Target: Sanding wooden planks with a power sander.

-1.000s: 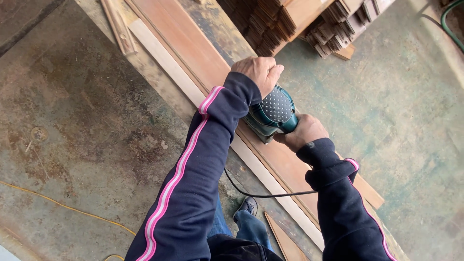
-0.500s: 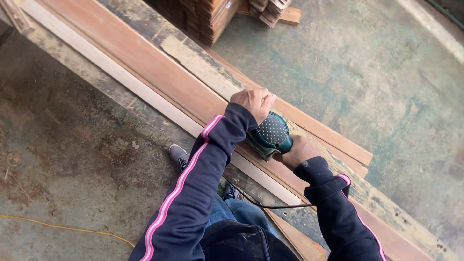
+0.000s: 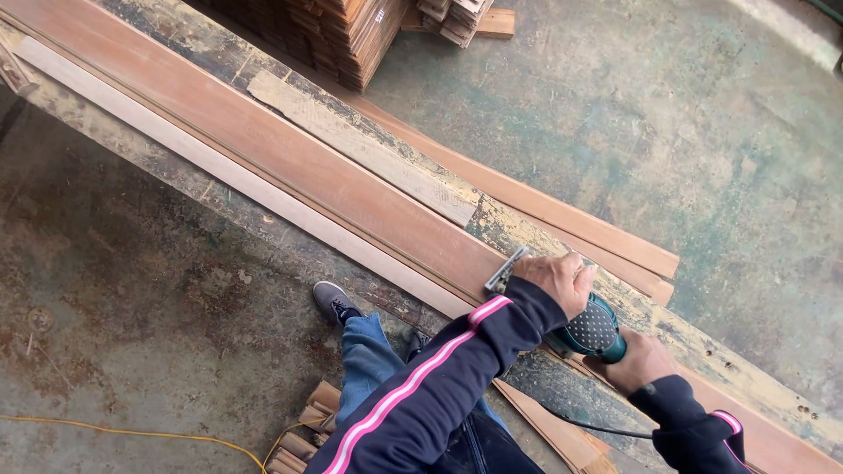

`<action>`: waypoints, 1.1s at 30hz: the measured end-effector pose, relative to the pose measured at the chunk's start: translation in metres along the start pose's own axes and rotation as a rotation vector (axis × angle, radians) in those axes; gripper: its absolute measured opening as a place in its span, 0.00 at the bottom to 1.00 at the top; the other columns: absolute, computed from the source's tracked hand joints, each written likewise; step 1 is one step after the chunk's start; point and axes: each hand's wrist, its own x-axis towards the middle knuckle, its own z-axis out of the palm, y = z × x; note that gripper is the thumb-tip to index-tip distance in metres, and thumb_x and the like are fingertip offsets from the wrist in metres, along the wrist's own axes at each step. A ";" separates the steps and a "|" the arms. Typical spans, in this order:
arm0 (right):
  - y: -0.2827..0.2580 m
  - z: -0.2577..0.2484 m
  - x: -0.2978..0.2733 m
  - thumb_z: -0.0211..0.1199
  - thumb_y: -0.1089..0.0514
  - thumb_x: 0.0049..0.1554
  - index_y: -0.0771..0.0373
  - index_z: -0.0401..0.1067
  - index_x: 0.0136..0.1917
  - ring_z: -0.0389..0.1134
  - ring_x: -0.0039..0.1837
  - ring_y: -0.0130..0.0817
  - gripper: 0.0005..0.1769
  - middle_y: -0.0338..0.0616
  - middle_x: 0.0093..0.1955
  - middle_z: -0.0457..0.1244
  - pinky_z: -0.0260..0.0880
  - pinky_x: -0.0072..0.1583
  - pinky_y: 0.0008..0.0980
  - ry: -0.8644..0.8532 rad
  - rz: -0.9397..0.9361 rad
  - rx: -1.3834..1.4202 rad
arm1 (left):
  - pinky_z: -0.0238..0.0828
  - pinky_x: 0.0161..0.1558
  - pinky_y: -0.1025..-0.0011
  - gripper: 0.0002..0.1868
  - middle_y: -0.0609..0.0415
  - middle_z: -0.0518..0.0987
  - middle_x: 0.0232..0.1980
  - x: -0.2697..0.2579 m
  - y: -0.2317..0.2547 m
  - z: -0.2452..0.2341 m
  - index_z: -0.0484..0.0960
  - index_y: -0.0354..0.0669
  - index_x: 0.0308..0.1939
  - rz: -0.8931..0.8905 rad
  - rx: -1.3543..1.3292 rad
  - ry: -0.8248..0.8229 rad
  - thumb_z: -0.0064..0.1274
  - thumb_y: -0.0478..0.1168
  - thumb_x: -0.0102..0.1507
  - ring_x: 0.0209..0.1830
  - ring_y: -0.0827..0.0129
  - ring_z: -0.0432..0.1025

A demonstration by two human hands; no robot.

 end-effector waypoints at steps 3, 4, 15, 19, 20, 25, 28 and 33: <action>-0.005 0.000 -0.008 0.77 0.34 0.40 0.57 0.81 0.49 0.78 0.48 0.50 0.31 0.54 0.42 0.74 0.77 0.55 0.44 0.036 -0.007 -0.024 | 0.72 0.41 0.50 0.18 0.40 0.82 0.28 -0.007 0.008 -0.005 0.81 0.43 0.38 -0.044 -0.021 -0.072 0.47 0.53 0.67 0.31 0.47 0.79; -0.013 0.001 -0.011 0.77 0.34 0.40 0.57 0.81 0.49 0.78 0.48 0.50 0.31 0.54 0.42 0.74 0.77 0.55 0.44 0.031 -0.006 -0.032 | 0.72 0.41 0.50 0.18 0.40 0.82 0.28 -0.009 0.005 -0.012 0.81 0.43 0.38 -0.050 -0.027 -0.070 0.47 0.53 0.67 0.31 0.47 0.79; -0.173 -0.024 -0.015 0.74 0.36 0.44 0.54 0.78 0.52 0.76 0.48 0.51 0.29 0.54 0.42 0.72 0.75 0.54 0.46 0.095 -0.199 0.000 | 0.76 0.35 0.53 0.17 0.43 0.82 0.27 0.013 -0.076 -0.142 0.82 0.45 0.38 0.018 0.063 0.036 0.46 0.52 0.68 0.29 0.49 0.80; -0.240 -0.037 -0.013 0.73 0.36 0.45 0.54 0.77 0.53 0.76 0.47 0.51 0.29 0.55 0.43 0.72 0.75 0.53 0.46 0.068 -0.244 -0.006 | 0.75 0.34 0.54 0.16 0.45 0.82 0.27 0.022 -0.107 -0.202 0.82 0.47 0.39 0.008 0.071 0.064 0.46 0.51 0.68 0.29 0.50 0.80; -0.256 -0.040 -0.011 0.72 0.36 0.46 0.54 0.77 0.54 0.75 0.47 0.51 0.29 0.55 0.43 0.72 0.75 0.54 0.47 0.074 -0.271 -0.012 | 0.74 0.34 0.55 0.16 0.45 0.82 0.27 0.025 -0.114 -0.217 0.82 0.47 0.38 -0.019 0.104 0.059 0.45 0.52 0.69 0.28 0.50 0.79; -0.327 -0.049 -0.003 0.72 0.39 0.46 0.54 0.76 0.54 0.74 0.50 0.53 0.27 0.56 0.44 0.71 0.73 0.54 0.50 0.128 -0.372 -0.014 | 0.73 0.36 0.55 0.18 0.44 0.82 0.31 0.039 -0.150 -0.284 0.82 0.47 0.38 0.005 0.190 0.105 0.43 0.53 0.71 0.31 0.49 0.78; -0.346 -0.055 0.003 0.71 0.43 0.46 0.55 0.78 0.52 0.74 0.51 0.53 0.23 0.56 0.45 0.71 0.73 0.55 0.49 0.132 -0.424 0.006 | 0.73 0.39 0.54 0.22 0.43 0.81 0.32 0.046 -0.157 -0.306 0.80 0.45 0.36 -0.032 0.231 0.143 0.42 0.54 0.73 0.34 0.49 0.78; -0.327 -0.062 0.000 0.72 0.45 0.46 0.53 0.79 0.53 0.74 0.49 0.51 0.22 0.54 0.44 0.72 0.73 0.55 0.48 0.088 -0.458 0.003 | 0.72 0.38 0.54 0.23 0.43 0.80 0.31 0.042 -0.153 -0.284 0.80 0.43 0.34 -0.068 0.236 0.159 0.43 0.55 0.72 0.32 0.48 0.77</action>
